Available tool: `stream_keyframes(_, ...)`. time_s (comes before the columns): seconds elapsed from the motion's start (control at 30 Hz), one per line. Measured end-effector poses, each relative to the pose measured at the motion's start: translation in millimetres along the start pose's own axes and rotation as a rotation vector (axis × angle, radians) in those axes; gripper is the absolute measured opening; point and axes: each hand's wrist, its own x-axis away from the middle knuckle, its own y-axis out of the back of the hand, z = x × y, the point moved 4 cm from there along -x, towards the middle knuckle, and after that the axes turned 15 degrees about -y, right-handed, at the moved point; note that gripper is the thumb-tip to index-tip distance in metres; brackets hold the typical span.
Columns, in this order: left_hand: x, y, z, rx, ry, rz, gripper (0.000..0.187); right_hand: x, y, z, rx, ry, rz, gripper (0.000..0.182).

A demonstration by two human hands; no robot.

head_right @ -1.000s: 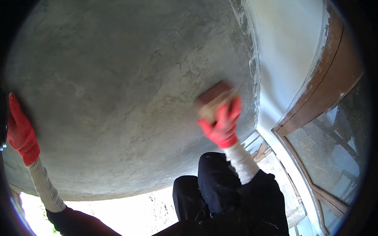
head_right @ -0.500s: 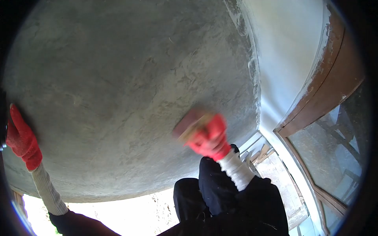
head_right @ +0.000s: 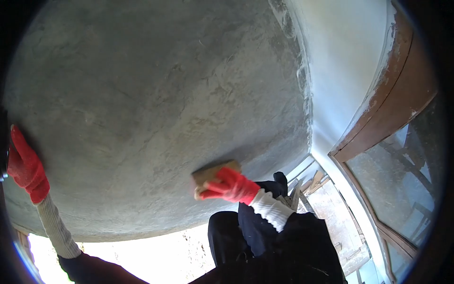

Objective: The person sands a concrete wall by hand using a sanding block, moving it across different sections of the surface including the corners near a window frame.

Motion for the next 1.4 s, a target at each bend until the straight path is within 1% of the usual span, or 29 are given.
stream_keyframes(0.07, -11.3, 8.6, -16.4, -0.057, -0.260, -0.147, 0.064, 9.4, 8.0, -46.2, 0.007, -0.217, -0.180, 0.083)
stream_keyframes(0.13, -15.2, 15.5, -31.5, -0.110, -0.512, -0.298, 0.064, -41.7, 61.9, -83.0, 0.211, -0.439, -0.170, 0.092)
stream_keyframes(0.2, -16.6, 17.1, -33.9, -0.118, -0.498, -0.302, 0.064, -64.7, 85.9, -133.1, 0.090, -0.727, -0.401, 0.096)
stream_keyframes(0.27, -14.4, 16.3, -33.5, -0.128, -0.478, -0.308, 0.064, -81.8, 98.1, -155.3, -0.026, -1.056, -0.520, 0.096)
stream_keyframes(0.3, -13.8, 16.0, -33.0, -0.135, -0.478, -0.305, 0.064, -80.0, 95.8, -148.7, 0.042, -1.049, -0.515, 0.095)
stream_keyframes(0.37, -15.7, 17.0, -31.4, -0.154, -0.478, -0.311, 0.064, -76.5, 81.6, -108.6, 0.162, -0.699, -0.370, 0.098)
stream_keyframes(0.43, -14.7, 15.5, -33.1, -0.135, -0.488, -0.313, 0.064, -49.3, 45.8, -50.8, 0.071, -0.511, -0.190, 0.110)
stream_keyframes(0.47, -4.5, 13.6, -34.4, -0.137, -0.487, -0.316, 0.064, -51.3, 37.1, -33.3, -0.004, -0.261, -0.092, 0.103)
stream_keyframes(0.5, 9.3, 5.4, -22.8, -0.030, -0.179, -0.172, 0.065, -44.3, 24.0, -25.8, 0.062, -0.070, -0.087, 0.098)
stream_keyframes(0.53, 18.4, -2.2, -10.1, 0.075, 0.125, -0.030, 0.065, -48.9, 27.1, -27.2, 0.065, -0.065, -0.098, 0.098)
stream_keyframes(0.57, 20.3, -4.6, -5.6, 0.069, 0.182, 0.005, 0.065, -53.3, 32.9, -31.5, 0.134, -0.105, -0.104, 0.094)
stream_keyframes(0.6, 20.0, -4.5, -5.7, 0.061, 0.144, -0.009, 0.065, -58.0, 41.4, -36.4, 0.201, -0.145, -0.106, 0.090)
stream_keyframes(0.63, 19.6, -4.3, -6.2, 0.052, 0.112, -0.023, 0.065, -69.1, 53.5, -56.0, 0.138, -0.260, -0.125, 0.090)
stream_keyframes(0.67, 18.8, -3.1, -6.4, 0.049, 0.093, -0.035, 0.065, -72.9, 64.3, -77.9, 0.138, -0.505, -0.192, 0.093)
stream_keyframes(0.7, 17.7, -1.7, -7.2, 0.048, 0.078, -0.046, 0.065, -88.8, 80.5, -100.5, 0.200, -0.616, -0.262, 0.111)
stream_keyframes(0.73, 17.5, -1.4, -9.0, 0.047, 0.068, -0.052, 0.065, -97.4, 93.3, -125.7, 0.118, -0.794, -0.347, 0.105)
stream_keyframes(0.77, 17.2, -0.4, -9.1, 0.044, 0.062, -0.056, 0.065, -115.0, 106.1, -140.8, -0.042, -1.043, -0.461, 0.092)
stream_keyframes(0.8, 17.7, 0.1, -9.9, 0.047, 0.065, -0.060, 0.066, -120.4, 112.9, -147.7, 0.053, -0.958, -0.447, 0.090)
stream_keyframes(0.87, 18.3, -0.6, -8.3, 0.049, 0.083, -0.063, 0.066, -114.3, 101.7, -126.0, 0.135, -0.961, -0.429, 0.092)
stream_keyframes(0.93, 19.2, -1.3, -6.2, 0.052, 0.111, -0.050, 0.066, -92.7, 67.4, -63.0, 0.168, -0.603, -0.226, 0.087)
stream_keyframes(0.97, 19.4, -2.4, -5.1, 0.055, 0.127, -0.034, 0.066, -65.8, 43.0, -30.0, 0.185, -0.404, -0.154, 0.078)
stream_keyframes(1.0, 20.1, -3.2, -3.6, 0.060, 0.142, -0.021, 0.066, 3.7, -9.6, -15.5, -0.009, -0.456, -0.265, 0.070)
stream_keyframes(1.07, 20.4, -2.2, -3.8, 0.057, 0.154, -0.020, 0.066, -10.9, -10.4, 15.0, -0.001, -0.038, -0.061, 0.070)
stream_keyframes(1.17, 19.2, -0.9, -7.4, 0.082, 0.078, -0.086, 0.065, -57.4, 23.6, -21.3, -0.146, -0.123, -0.026, 0.074)
stream_keyframes(1.2, 18.3, 0.3, -12.1, 0.074, 0.057, -0.109, 0.063, -28.8, 27.5, -42.0, 0.124, -0.312, -0.158, 0.095)
stream_keyframes(1.23, 16.4, 2.5, -17.1, 0.064, 0.033, -0.135, 0.061, -79.6, 61.6, -56.8, 0.268, -0.195, -0.150, 0.087)
stream_keyframes(1.27, 13.7, 4.6, -22.1, 0.058, 0.018, -0.159, 0.059, -100.3, 76.5, -84.1, 0.240, -0.412, -0.200, 0.086)
stream_keyframes(1.33, 10.1, 8.7, -28.8, 0.045, -0.005, -0.201, 0.055, -138.6, 111.0, -134.7, 0.026, -0.719, -0.400, 0.085)
stream_keyframes(1.4, 7.5, 11.4, -34.0, 0.042, -0.007, -0.235, 0.051, -146.9, 117.7, -132.8, 0.076, -0.766, -0.414, 0.086)
